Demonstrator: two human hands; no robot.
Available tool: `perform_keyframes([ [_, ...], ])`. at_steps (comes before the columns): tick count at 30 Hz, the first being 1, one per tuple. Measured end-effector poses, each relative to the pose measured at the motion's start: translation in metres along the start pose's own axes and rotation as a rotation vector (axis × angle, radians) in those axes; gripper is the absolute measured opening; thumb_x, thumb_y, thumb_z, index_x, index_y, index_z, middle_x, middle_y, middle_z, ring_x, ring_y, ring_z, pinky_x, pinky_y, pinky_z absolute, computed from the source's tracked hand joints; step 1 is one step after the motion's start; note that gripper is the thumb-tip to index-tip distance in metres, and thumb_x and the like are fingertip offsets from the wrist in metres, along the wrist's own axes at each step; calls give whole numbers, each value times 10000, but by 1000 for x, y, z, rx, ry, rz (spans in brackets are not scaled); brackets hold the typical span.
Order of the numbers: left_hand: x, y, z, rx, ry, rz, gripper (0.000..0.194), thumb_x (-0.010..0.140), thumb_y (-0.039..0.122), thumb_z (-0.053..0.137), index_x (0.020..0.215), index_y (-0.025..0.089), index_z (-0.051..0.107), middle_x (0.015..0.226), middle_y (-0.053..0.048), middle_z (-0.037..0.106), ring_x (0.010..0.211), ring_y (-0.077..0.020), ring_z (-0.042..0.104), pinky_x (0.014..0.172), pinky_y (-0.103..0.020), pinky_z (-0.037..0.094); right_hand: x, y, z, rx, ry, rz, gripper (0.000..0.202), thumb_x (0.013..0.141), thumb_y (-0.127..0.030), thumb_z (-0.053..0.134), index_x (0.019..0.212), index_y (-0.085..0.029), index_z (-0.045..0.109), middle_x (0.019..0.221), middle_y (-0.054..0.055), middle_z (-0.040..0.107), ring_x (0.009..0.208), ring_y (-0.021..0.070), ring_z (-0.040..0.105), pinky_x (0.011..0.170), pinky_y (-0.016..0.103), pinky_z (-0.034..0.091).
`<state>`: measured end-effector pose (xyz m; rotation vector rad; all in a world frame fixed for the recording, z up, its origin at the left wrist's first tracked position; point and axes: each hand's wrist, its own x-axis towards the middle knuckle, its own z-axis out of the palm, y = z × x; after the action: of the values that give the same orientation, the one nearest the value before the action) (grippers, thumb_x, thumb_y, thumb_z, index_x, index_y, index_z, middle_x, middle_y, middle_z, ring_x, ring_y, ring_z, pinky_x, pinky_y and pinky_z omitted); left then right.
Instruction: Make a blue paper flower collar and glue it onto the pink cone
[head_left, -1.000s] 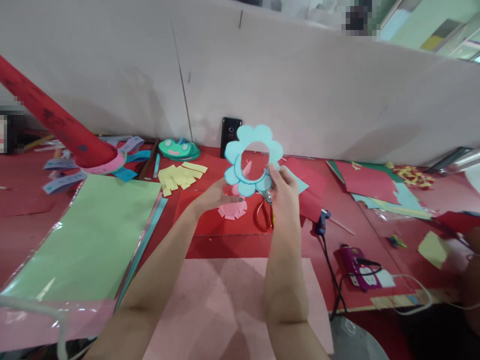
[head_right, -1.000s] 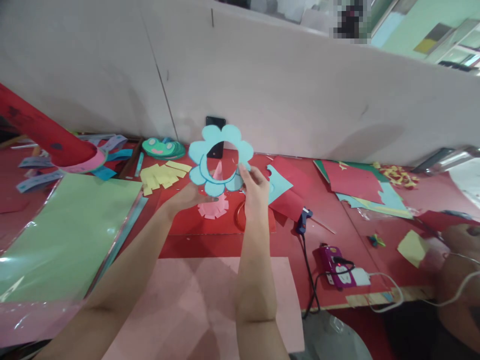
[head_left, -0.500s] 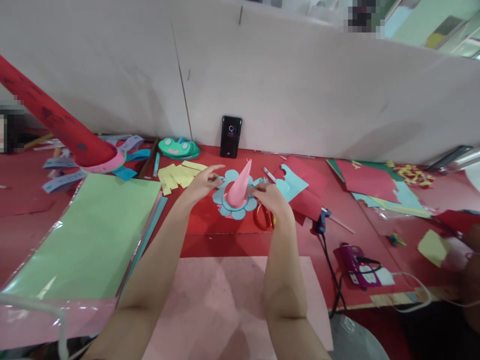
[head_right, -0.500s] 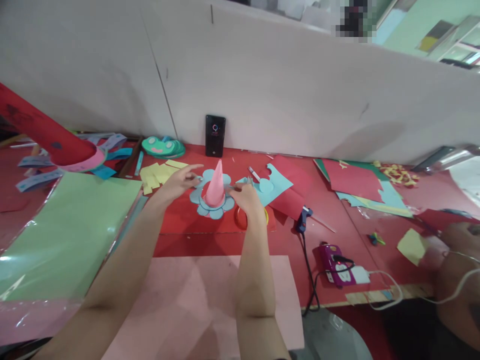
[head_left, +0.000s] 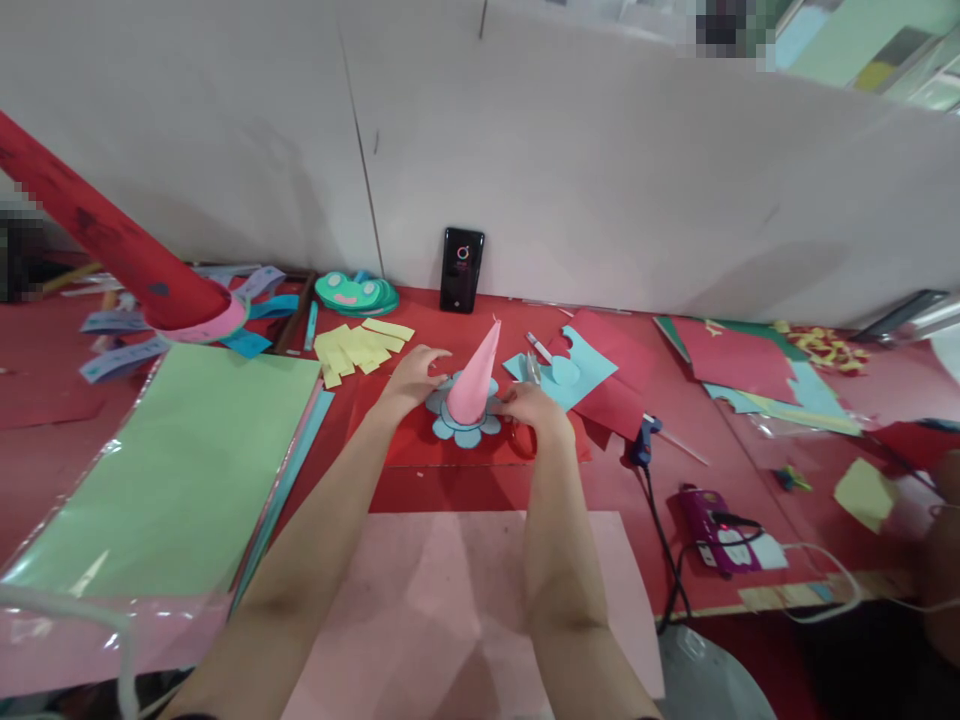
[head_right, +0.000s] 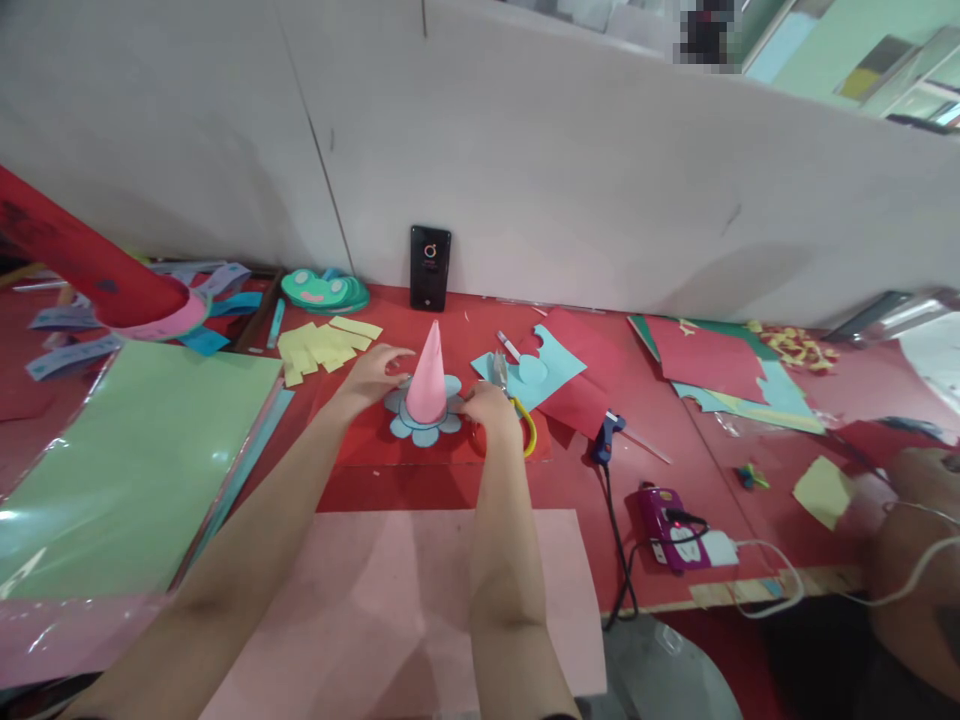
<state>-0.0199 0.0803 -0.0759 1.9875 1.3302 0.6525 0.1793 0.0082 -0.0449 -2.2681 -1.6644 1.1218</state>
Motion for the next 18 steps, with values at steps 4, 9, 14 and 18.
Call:
perform_keyframes([
  [4, -8, 12, -25, -94, -76, 70, 340, 719, 203, 539, 1035, 165, 659, 982, -54, 616, 842, -160, 593, 766, -274, 478, -6, -1, -4, 10, 77, -16, 198, 725, -178, 651, 922, -154, 646, 916, 59, 694, 731, 132, 612, 590, 211, 403],
  [9, -24, 31, -46, 35, -401, 115, 412, 681, 301, 613, 1085, 236, 656, 949, -18, 607, 834, -171, 575, 706, -248, 447, -20, -9, -10, 0, 27, -137, 155, 710, -168, 660, 864, -170, 639, 867, 28, 685, 713, 120, 597, 582, 204, 393],
  [14, -22, 33, -30, 245, -477, 154, 437, 650, 263, 645, 1085, 229, 655, 899, -18, 590, 823, -183, 562, 697, -237, 417, -25, -18, -10, -72, -37, -276, 256, 679, -188, 727, 916, -155, 635, 948, 54, 693, 814, 145, 623, 682, 206, 423],
  [18, -16, 22, -15, 307, -501, 173, 441, 642, 215, 625, 1082, 208, 647, 896, -30, 589, 822, -197, 566, 682, -248, 410, -15, -15, -2, -61, -149, -242, 352, 669, -211, 749, 1001, -165, 642, 978, 54, 708, 870, 174, 643, 708, 217, 449],
])
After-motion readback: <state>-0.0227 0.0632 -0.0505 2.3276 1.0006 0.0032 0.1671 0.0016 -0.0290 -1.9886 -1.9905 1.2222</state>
